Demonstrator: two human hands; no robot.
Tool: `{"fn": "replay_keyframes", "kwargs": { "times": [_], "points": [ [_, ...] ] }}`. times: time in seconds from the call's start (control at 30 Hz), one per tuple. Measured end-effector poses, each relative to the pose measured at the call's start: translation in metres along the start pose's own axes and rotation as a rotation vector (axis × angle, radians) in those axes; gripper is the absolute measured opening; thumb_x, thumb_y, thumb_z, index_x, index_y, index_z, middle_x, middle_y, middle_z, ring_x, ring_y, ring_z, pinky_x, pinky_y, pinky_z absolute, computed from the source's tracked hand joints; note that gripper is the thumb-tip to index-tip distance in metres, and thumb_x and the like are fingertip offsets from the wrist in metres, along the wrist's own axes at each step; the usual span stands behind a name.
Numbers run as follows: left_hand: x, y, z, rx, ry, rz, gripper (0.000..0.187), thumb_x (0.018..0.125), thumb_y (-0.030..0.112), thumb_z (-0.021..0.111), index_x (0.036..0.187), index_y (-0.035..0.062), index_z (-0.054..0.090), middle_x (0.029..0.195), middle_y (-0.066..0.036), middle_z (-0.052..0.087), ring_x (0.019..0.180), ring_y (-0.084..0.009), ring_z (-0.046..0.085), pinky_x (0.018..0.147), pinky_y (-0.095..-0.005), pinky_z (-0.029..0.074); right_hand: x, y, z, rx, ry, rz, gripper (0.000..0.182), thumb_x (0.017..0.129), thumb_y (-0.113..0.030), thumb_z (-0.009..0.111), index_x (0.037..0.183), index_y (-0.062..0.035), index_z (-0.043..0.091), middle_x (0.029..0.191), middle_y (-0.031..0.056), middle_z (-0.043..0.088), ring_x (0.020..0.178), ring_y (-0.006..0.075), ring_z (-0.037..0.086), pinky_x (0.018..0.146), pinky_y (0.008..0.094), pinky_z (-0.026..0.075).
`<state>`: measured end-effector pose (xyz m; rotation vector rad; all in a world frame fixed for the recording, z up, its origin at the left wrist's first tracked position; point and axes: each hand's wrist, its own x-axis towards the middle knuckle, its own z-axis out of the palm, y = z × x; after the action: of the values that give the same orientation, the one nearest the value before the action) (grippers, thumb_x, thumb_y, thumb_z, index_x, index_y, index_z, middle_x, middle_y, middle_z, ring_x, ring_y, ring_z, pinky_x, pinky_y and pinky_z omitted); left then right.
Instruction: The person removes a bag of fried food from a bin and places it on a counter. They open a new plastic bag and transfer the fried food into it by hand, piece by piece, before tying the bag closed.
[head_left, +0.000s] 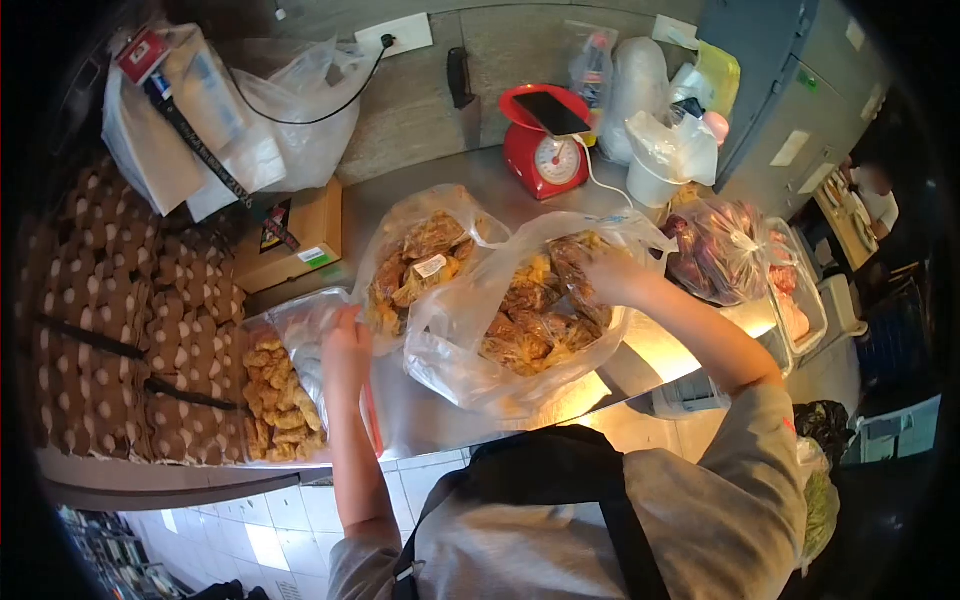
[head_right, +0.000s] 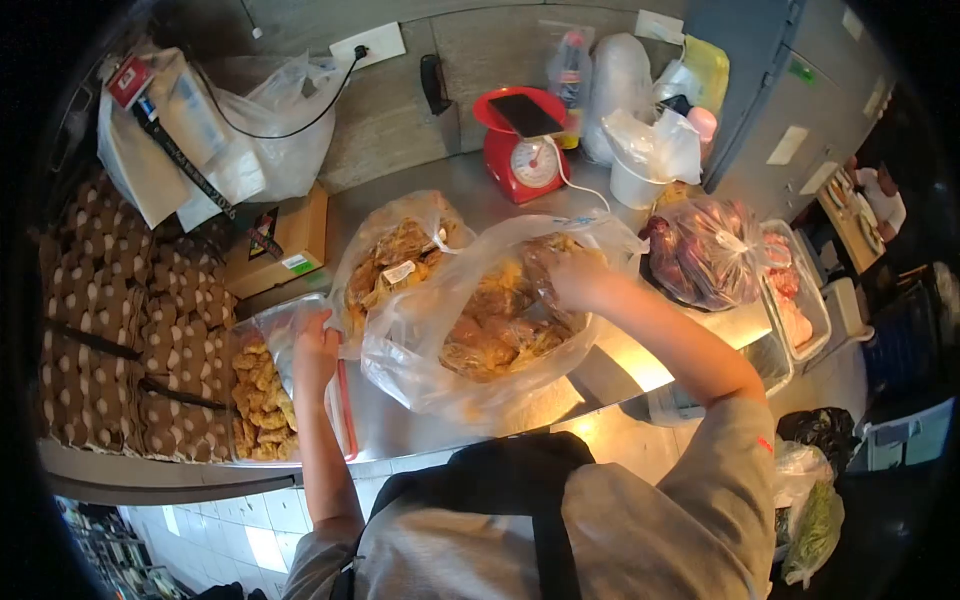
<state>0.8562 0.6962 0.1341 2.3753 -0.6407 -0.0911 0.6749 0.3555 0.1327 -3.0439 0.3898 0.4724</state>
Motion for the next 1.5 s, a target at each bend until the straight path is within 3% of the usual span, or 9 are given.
{"fn": "replay_keyframes", "kwargs": {
  "times": [0.1,0.3,0.4,0.6,0.67,1.0,1.13,1.27,1.5],
  "points": [
    [-0.03,0.066,-0.012,0.206,0.298,0.32,0.03,0.078,0.012,0.052,0.104,-0.0009,0.054,0.113,-0.02,0.049,0.1,-0.0362,0.049,0.085,-0.0389,0.041,-0.002,-0.004,0.02,0.001,-0.038,0.09,0.091,0.063,-0.037,0.069,0.133,-0.0059,0.021,0.11,0.0276,0.046,0.094,0.0376,0.052,0.079,0.0403,0.043],
    [-0.08,0.116,0.045,0.173,-0.496,0.867,0.053,0.071,0.029,0.064,0.114,0.0021,0.048,0.12,-0.017,0.045,0.116,-0.0297,0.038,0.101,-0.043,0.021,-0.015,-0.024,0.03,-0.076,0.187,-0.001,0.072,0.068,-0.037,0.063,0.127,-0.0064,0.034,0.104,0.0211,0.05,0.092,0.0355,0.052,0.077,0.0397,0.043],
    [-0.094,0.109,0.049,0.247,-0.515,0.888,0.051,0.072,0.031,0.063,0.11,0.0,0.05,0.107,-0.016,0.053,0.104,-0.029,0.046,0.097,-0.042,0.026,-0.06,-0.057,0.013,0.161,0.145,-0.259,0.045,0.075,-0.031,0.055,0.112,-0.0067,0.05,0.1,0.0154,0.053,0.089,0.0327,0.053,0.074,0.038,0.045],
    [-0.109,0.08,0.04,0.4,-0.578,0.842,0.015,0.071,0.018,0.059,0.083,0.0093,0.062,0.07,-0.007,0.054,0.076,-0.0249,0.053,0.079,-0.037,0.034,-0.081,-0.088,0.028,0.409,-0.261,-0.175,0.048,0.073,-0.032,0.06,0.111,-0.005,0.05,0.1,0.0166,0.052,0.087,0.0306,0.053,0.071,0.0363,0.046],
    [-0.111,0.083,0.039,0.364,-0.51,0.869,0.009,0.07,0.016,0.058,0.075,0.0105,0.062,0.067,-0.007,0.051,0.074,-0.024,0.052,0.078,-0.0361,0.034,-0.075,-0.099,0.028,0.488,0.373,-0.232,0.056,0.069,-0.032,0.064,0.115,-0.0044,0.047,0.104,0.0169,0.049,0.092,0.0311,0.051,0.074,0.0377,0.045],
    [-0.118,0.087,0.034,0.386,-0.395,0.796,0.005,0.066,0.014,0.058,0.066,0.0105,0.062,0.069,-0.007,0.052,0.075,-0.0231,0.051,0.078,-0.0353,0.033,-0.058,-0.101,0.028,0.607,0.178,-0.112,0.073,0.054,-0.015,0.072,0.118,-0.0056,0.038,0.109,0.0187,0.047,0.102,0.0324,0.048,0.084,0.0381,0.041],
    [-0.117,0.083,0.035,0.217,-0.314,0.784,0.004,0.068,0.015,0.059,0.067,0.0126,0.062,0.065,-0.006,0.047,0.073,-0.0233,0.05,0.074,-0.0345,0.035,-0.052,-0.101,-0.044,1.054,0.671,-0.357,0.065,0.056,-0.011,0.068,0.114,-0.0018,0.04,0.105,0.0177,0.047,0.102,0.0317,0.047,0.087,0.0363,0.04],
    [-0.11,0.094,0.031,0.203,-0.292,0.826,0.006,0.068,0.014,0.059,0.072,0.0127,0.063,0.069,-0.006,0.048,0.074,-0.0239,0.05,0.074,-0.0344,0.035,0.017,-0.13,-0.095,0.649,0.833,-0.591,0.062,0.061,-0.013,0.07,0.115,-0.0057,0.041,0.108,0.0145,0.047,0.105,0.0291,0.045,0.09,0.036,0.037],
    [-0.112,0.091,0.035,0.21,-0.313,0.75,0.011,0.069,0.014,0.061,0.079,0.0107,0.062,0.077,-0.007,0.051,0.081,-0.0247,0.05,0.077,-0.0352,0.035,0.143,-0.179,-0.035,0.068,0.172,-0.463,0.077,0.075,-0.035,0.058,0.136,-0.0153,0.016,0.139,0.014,0.018,0.129,0.0296,0.015,0.104,0.0399,0.016]
  ]
}}
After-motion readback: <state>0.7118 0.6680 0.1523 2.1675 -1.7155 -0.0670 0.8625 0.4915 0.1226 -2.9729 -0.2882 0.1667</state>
